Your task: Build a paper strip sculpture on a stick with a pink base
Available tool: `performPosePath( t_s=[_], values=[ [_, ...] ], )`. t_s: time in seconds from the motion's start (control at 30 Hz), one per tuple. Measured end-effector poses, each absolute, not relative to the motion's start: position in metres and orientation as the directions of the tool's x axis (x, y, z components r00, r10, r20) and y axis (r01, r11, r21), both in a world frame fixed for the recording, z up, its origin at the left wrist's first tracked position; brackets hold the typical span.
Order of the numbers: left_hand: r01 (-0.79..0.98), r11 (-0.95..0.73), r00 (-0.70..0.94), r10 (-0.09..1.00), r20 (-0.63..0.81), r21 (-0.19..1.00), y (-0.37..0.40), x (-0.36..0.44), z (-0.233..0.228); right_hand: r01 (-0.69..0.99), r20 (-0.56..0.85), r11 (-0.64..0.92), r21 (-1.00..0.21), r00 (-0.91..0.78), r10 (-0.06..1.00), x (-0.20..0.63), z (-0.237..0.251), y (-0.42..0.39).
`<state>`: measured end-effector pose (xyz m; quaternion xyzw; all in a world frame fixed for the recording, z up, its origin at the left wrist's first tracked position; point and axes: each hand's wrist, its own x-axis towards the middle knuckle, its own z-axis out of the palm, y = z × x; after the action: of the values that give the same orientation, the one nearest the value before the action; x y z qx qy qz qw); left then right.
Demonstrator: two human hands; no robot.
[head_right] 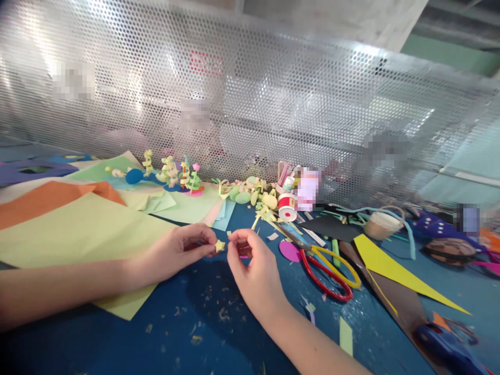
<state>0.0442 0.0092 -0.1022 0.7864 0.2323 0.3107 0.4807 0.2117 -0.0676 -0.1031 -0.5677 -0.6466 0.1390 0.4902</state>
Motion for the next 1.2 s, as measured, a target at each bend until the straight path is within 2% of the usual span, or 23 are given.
performPosePath(
  t_s=[0.57, 0.83, 1.1, 1.2],
  values=[
    [0.02, -0.409, 0.682, 0.673, 0.286, 0.913, 0.007, 0.045, -0.097, 0.637, 0.515, 0.364, -0.679, 0.062, 0.855, 0.209, -0.104, -0.068],
    [-0.02, -0.357, 0.717, 0.646, 0.262, 0.934, 0.004, 0.044, -0.093, 0.68, 0.512, 0.331, -0.654, 0.076, 0.856, 0.209, -0.102, -0.069],
    [-0.044, -0.323, 0.763, 0.6, 0.241, 0.945, 0.006, 0.044, -0.097, 0.71, 0.578, 0.391, -0.585, 0.027, 0.816, 0.209, -0.103, -0.071],
    [-0.058, -0.307, 0.747, 0.618, 0.246, 0.95, 0.008, 0.045, -0.097, 0.684, 0.57, 0.399, -0.611, 0.03, 0.821, 0.209, -0.103, -0.071]
  ],
)
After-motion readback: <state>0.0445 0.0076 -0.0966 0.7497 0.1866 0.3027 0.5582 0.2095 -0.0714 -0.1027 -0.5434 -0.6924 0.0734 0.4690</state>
